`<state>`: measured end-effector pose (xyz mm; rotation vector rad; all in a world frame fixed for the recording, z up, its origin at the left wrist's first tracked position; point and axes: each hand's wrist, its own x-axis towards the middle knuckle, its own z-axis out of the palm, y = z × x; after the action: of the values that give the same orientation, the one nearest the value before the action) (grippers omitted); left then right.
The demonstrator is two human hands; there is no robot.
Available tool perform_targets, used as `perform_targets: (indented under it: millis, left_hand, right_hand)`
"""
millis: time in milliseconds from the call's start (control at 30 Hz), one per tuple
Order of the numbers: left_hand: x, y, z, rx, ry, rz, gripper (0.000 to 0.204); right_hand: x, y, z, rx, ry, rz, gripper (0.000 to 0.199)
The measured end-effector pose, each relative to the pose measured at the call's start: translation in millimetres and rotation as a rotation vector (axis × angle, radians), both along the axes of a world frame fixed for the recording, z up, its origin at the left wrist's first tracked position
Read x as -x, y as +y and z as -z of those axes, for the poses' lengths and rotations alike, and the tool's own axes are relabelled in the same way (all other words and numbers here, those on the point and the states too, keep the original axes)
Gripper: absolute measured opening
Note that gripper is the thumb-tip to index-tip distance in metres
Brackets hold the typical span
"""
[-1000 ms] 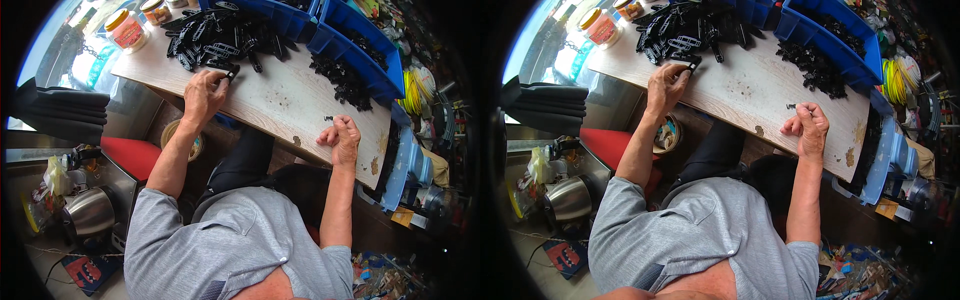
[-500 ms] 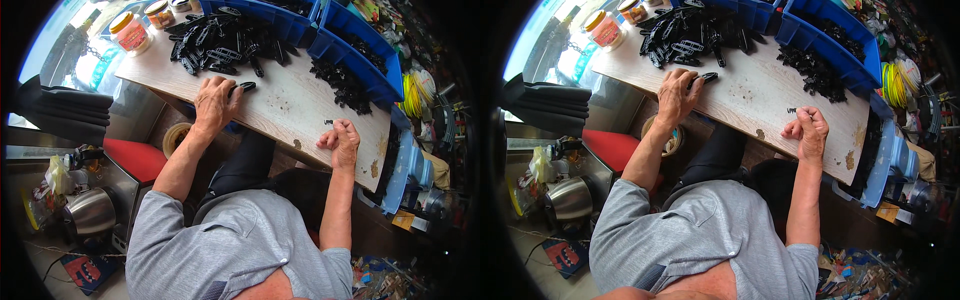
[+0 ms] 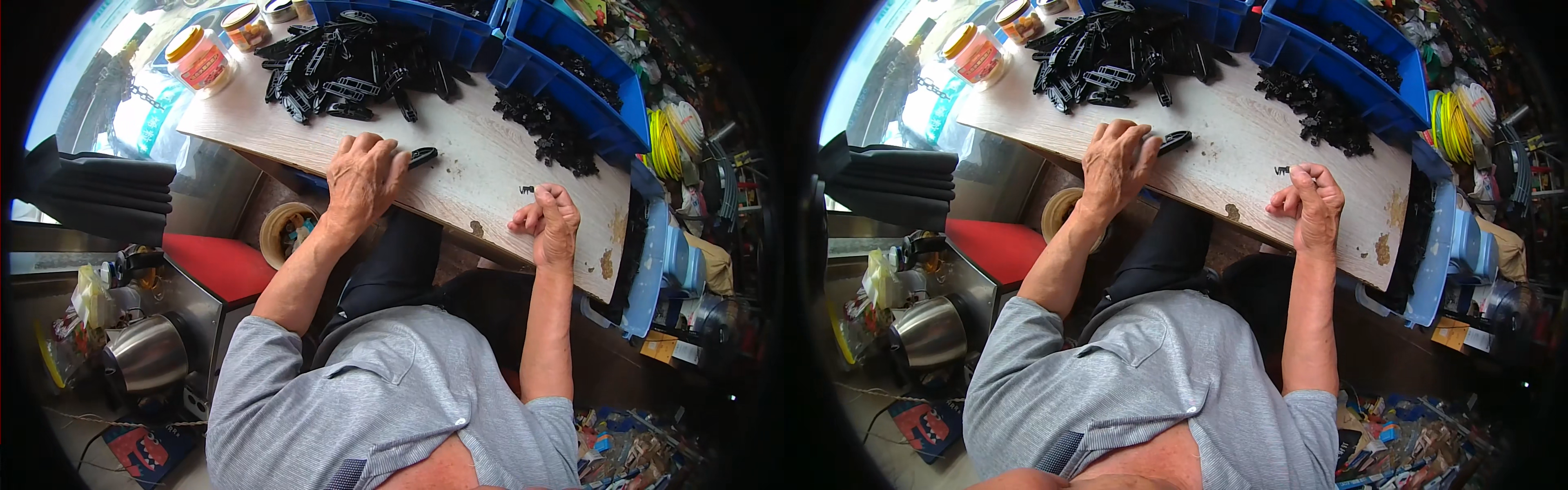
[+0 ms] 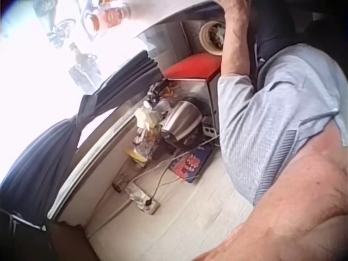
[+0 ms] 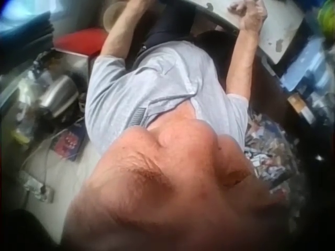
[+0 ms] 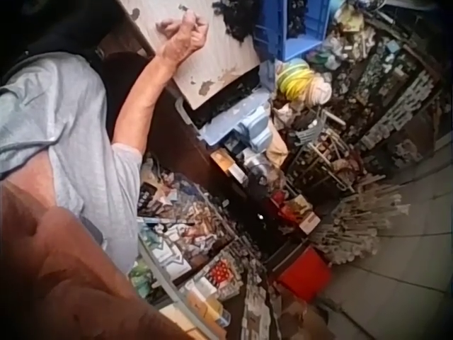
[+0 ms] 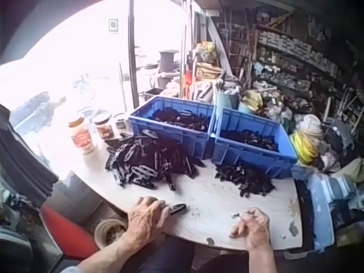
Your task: Assembling small black plastic or mechanical components at a workbench.
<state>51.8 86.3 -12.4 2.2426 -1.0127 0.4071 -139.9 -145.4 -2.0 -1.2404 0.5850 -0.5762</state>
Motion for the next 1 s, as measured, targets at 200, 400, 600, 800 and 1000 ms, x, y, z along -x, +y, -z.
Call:
perform_targets:
  millis: [200, 400, 600, 800, 1000]
  left_hand:
    - [9, -2, 4, -0.012, -0.035, 0.035, 0.017]
    - [30, -13, 9, -0.006, -0.121, 0.143, 0.028]
    - [51, -35, 4, 0.248, 0.304, 0.27, 0.023]
    - [74, -69, 0, 0.506, 1.2, 0.512, 0.023]
    - [77, -90, 8, 0.582, 1.203, 0.577, 0.025]
  right_hand:
    - [-1, 2, -3, -0.007, 0.012, 0.016, 0.024]
    - [-1, 3, -2, -0.013, -0.008, 0.016, 0.023]
    - [-6, 13, -2, -0.07, -0.136, -0.009, 0.018]
    - [-8, 20, 3, -0.123, -0.214, -0.088, 0.012]
    - [-5, 14, 8, -0.135, -0.173, -0.047, 0.013]
